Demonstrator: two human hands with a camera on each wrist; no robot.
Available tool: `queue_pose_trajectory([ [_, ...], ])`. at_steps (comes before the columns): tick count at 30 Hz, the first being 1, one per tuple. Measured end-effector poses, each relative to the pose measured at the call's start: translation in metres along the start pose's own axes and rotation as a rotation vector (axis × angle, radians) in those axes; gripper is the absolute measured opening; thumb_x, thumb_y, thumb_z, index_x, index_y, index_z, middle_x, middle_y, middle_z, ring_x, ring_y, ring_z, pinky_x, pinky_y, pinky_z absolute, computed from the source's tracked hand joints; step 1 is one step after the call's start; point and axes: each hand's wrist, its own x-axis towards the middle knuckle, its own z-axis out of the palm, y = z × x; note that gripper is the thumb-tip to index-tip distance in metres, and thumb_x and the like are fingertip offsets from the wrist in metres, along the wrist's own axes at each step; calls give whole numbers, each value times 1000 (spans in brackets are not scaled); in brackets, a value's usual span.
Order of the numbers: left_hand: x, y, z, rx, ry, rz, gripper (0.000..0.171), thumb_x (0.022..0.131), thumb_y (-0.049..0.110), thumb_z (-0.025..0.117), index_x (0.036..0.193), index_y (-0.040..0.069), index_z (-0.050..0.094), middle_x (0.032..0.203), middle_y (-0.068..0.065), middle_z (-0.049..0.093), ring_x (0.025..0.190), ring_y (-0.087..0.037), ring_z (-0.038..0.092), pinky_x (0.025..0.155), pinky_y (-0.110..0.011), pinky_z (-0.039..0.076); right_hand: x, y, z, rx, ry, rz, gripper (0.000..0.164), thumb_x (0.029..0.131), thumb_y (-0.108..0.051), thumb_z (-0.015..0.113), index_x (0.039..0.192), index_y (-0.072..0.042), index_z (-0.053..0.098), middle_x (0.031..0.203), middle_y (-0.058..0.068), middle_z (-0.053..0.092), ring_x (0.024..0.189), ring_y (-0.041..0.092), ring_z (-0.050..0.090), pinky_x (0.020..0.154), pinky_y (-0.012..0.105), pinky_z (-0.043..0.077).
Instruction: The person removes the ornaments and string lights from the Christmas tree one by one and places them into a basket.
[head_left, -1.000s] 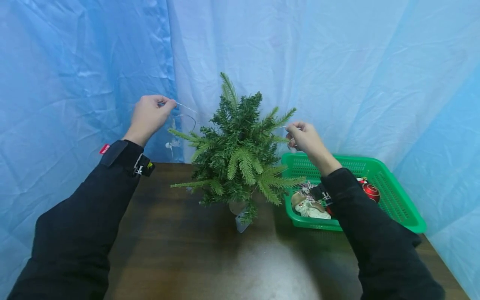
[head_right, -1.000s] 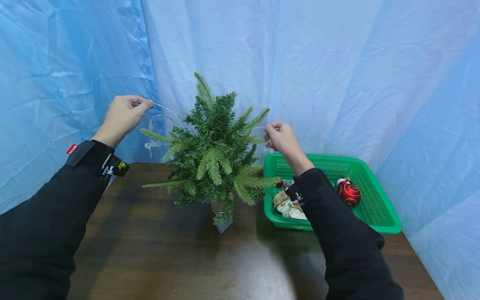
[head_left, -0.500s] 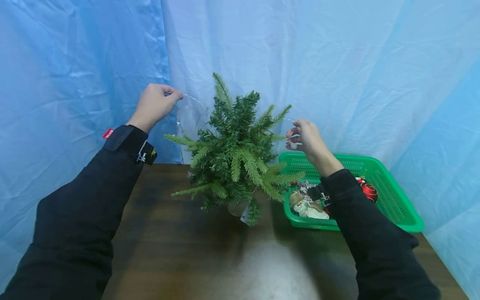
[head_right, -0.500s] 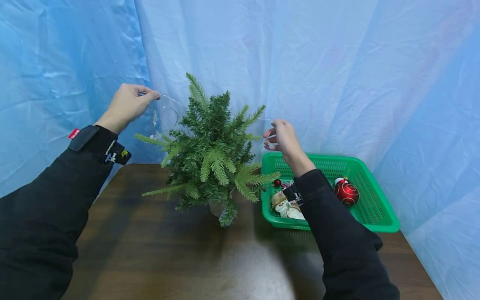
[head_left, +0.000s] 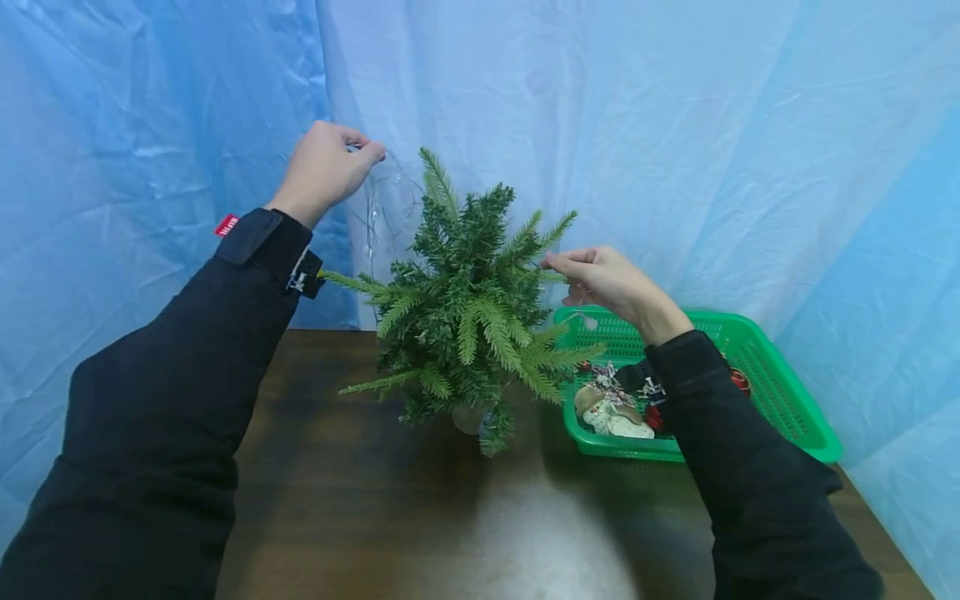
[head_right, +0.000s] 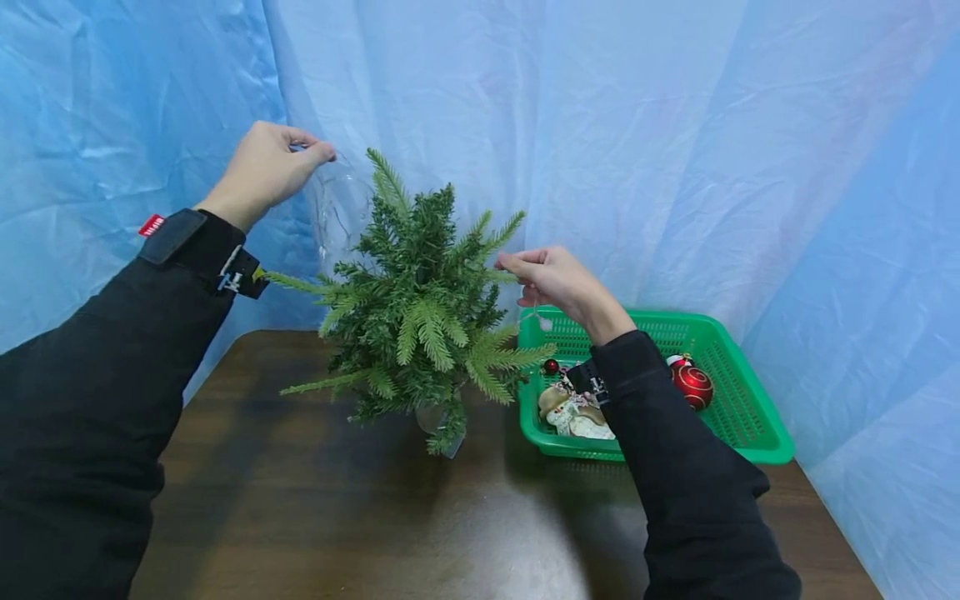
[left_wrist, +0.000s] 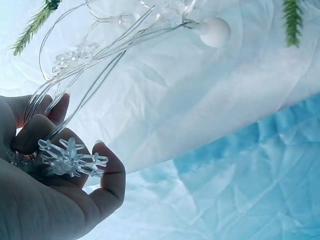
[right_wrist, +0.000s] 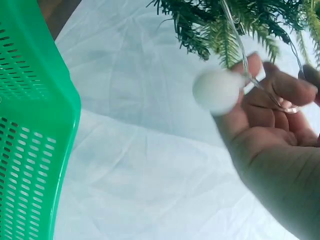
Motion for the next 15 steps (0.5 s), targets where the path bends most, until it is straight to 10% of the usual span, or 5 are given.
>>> queue_pose_trajectory([
  [8,2,22,-8,46,59,52,48,108,42,43,144,15,59,138,-10,62,59,-12,35,59,-32,30,-2,2,-4,-110,-28,-26,46,101,-43,61,129,-7,68,56,-4,26,48,15,26,92,40,55],
  [11,1,29,-11,71,99,78,47,108,42,44,143,15,60,94,-7,70,54,-11,32,56,-31,29,-3,3,-1,-31,-17,-54,41,106,-41,52,128,-7,61,61,-3,31,53,15,29,88,39,52],
  [15,0,35,-14,79,134,95,46,107,42,46,143,17,60,53,3,37,46,-12,25,48,-28,25,-2,3,2,76,13,-90,30,110,-37,41,126,-14,51,68,-2,39,59,16,36,88,42,50],
])
